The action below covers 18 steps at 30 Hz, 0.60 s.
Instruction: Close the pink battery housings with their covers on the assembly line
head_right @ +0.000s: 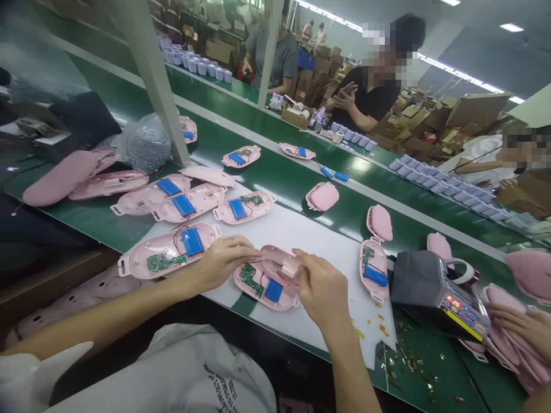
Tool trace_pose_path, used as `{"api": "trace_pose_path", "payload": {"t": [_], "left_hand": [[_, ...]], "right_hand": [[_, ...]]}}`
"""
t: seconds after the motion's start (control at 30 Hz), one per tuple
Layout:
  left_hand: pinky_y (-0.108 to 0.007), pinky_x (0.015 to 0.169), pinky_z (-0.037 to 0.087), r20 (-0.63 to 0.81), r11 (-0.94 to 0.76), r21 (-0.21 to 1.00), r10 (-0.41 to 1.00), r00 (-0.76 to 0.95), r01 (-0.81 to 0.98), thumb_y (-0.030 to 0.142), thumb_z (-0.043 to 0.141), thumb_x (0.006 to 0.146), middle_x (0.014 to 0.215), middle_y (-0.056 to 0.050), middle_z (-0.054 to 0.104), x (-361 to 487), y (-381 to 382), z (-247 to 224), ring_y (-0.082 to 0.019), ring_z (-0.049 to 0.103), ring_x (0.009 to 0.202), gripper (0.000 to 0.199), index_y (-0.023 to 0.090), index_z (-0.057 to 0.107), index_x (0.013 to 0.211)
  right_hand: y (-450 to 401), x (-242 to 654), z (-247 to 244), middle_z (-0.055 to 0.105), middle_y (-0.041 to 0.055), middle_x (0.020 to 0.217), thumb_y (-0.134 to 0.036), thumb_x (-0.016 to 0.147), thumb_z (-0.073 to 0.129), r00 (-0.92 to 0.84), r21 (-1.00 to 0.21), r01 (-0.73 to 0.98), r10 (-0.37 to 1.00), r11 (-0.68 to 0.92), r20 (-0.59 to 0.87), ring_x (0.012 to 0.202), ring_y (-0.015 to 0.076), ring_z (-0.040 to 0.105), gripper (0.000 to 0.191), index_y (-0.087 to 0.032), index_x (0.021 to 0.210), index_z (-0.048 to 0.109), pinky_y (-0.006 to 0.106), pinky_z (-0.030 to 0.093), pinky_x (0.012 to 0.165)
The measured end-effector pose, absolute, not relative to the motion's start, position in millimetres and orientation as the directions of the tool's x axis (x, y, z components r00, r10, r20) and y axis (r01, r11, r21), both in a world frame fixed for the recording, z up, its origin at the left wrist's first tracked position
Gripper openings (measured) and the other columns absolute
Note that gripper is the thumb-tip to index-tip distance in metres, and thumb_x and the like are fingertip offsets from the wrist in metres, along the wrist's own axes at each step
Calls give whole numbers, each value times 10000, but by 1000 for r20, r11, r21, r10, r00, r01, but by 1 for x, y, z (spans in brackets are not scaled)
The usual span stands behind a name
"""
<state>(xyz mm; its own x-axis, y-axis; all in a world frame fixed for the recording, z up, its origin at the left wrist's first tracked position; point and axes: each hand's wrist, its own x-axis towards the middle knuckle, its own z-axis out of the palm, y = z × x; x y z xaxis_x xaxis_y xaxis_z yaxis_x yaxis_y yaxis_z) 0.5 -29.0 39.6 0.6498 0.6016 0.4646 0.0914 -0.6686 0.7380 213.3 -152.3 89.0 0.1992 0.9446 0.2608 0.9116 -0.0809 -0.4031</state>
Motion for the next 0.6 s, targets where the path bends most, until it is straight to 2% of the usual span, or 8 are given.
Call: {"api": "trace_pose_path", "payload": {"t": [0.07,0.13,0.2,0.23,0.3,0.37,0.47,0.6], "left_hand": [[-378,900,535,538,-686,716,663,521,134,325,548,970,1106,-83,675,4,-37,39,-212,610,1053,227,256,764,977],[-418,951,526,531,-624,776,725,439,92,334,586,945,1204,-86,641,9,-40,37,-231,593,1126,201,240,753,886],[-394,882,569,393,-429,903,809,437,-19,339,643,902,1193,-97,652,14,-39,34,-223,656,1036,147,208,708,921],[-368,806,592,280,-284,957,843,460,-62,341,685,867,1150,-99,672,15,-38,33,-214,691,945,196,202,672,1005],[-309,665,594,59,-9,995,846,530,-96,334,766,783,1041,-85,705,16,-35,32,-202,720,792,466,201,569,1183],[-264,608,571,-38,121,988,802,596,-99,306,801,730,958,-70,717,16,-33,31,-200,724,747,565,191,538,1216],[-242,615,549,-51,130,987,808,587,-93,259,793,712,914,-78,719,16,-31,28,-192,712,754,426,156,617,1085],[-267,668,545,-83,120,992,826,557,-31,236,720,740,924,-74,716,15,-26,21,-184,683,770,363,142,641,1081]], "right_hand": [[-147,201,97,708,37,1069,-327,922,383,133,-392,920,942,-1,310,824,211,666,403,-252,1131,719,344,505,723],[-141,195,100,712,31,1052,-357,919,429,141,-446,895,938,16,317,812,210,669,366,-262,1104,729,340,514,728],[-136,195,99,711,25,1058,-376,896,472,191,-519,855,939,-16,286,875,225,676,338,-264,1075,736,350,522,783],[-134,196,97,710,20,1062,-378,881,488,210,-550,834,944,-38,253,912,232,675,328,-265,1063,736,356,519,816],[-127,198,93,714,11,1031,-374,858,493,241,-579,810,953,-93,185,919,234,673,327,-269,1057,729,367,504,852],[-119,198,89,716,9,966,-400,847,500,248,-574,810,959,-125,141,871,225,668,337,-271,1071,715,364,491,836],[-103,191,80,711,12,936,-451,811,556,201,-512,850,974,-121,105,854,225,652,321,-258,1019,706,343,471,774],[-83,172,70,688,11,796,-428,768,596,241,-403,896,966,-185,92,741,219,617,211,-236,812,673,321,432,661]]}}
